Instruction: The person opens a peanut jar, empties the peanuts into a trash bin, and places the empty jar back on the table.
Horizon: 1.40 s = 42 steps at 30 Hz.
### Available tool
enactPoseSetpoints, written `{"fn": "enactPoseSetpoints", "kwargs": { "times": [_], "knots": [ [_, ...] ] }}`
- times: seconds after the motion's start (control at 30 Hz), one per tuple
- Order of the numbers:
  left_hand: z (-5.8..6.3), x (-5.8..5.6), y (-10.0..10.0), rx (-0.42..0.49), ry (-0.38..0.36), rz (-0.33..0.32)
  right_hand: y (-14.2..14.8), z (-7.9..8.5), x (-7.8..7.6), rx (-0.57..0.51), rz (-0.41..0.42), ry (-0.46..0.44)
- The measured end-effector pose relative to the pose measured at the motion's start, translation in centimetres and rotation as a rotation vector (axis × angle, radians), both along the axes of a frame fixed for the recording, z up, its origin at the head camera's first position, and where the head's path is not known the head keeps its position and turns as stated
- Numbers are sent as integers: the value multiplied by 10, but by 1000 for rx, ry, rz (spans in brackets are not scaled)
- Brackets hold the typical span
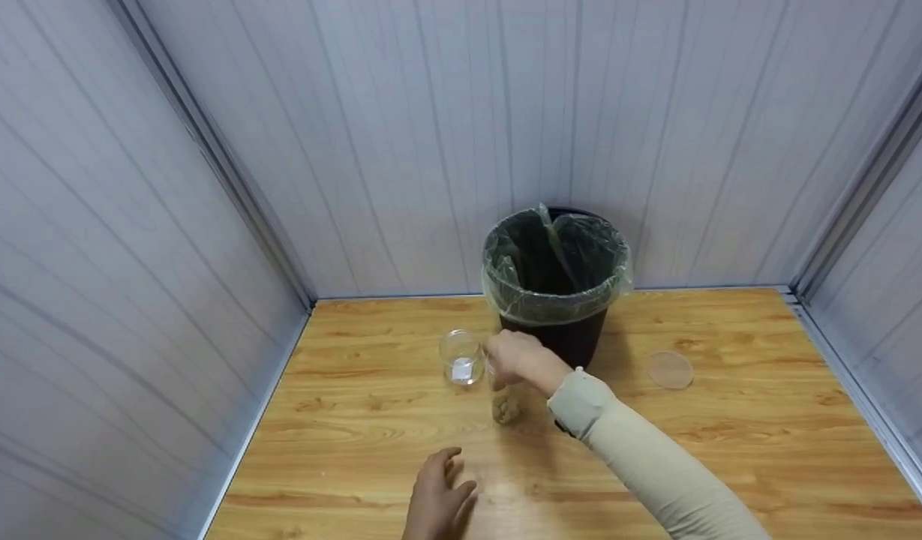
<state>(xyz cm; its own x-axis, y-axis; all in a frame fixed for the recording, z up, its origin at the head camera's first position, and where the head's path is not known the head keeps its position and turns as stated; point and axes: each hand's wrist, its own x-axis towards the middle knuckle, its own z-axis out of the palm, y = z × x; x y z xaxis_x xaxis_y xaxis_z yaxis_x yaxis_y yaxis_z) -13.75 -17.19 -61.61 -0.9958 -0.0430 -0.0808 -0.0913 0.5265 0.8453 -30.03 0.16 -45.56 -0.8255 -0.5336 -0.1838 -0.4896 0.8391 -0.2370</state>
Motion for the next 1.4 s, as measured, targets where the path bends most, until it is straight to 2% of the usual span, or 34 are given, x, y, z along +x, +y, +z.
{"fn": "enactPoseSetpoints", "kwargs": {
  "times": [0.17,0.27,0.47,0.6,0.73,0.9,1.0,1.13,1.23,1.33,1.4],
  "knots": [
    [1,-4,2,108,-8,-22,12,9,8,25,45,22],
    [2,-5,4,167,6,-47,28,15,18,-18,86,54],
    [3,-5,6,307,1,-40,73,27,36,-213,148,101],
    [3,-12,12,475,8,-70,104,33,41,-333,160,142],
    [2,-19,21,635,14,-105,135,31,46,-448,150,179],
    [4,-25,32,778,0,-92,171,22,57,-566,104,155],
    [8,-29,38,849,-23,-104,190,14,66,-609,63,173],
    [16,-36,43,873,6,-193,207,4,74,-712,23,159],
    [22,-42,47,887,37,-266,210,-1,79,-802,2,75],
    [29,-48,53,937,24,-287,209,0,83,-858,-10,15],
    [34,-54,58,981,14,-290,205,6,86,-884,-12,-3]
  ]
}}
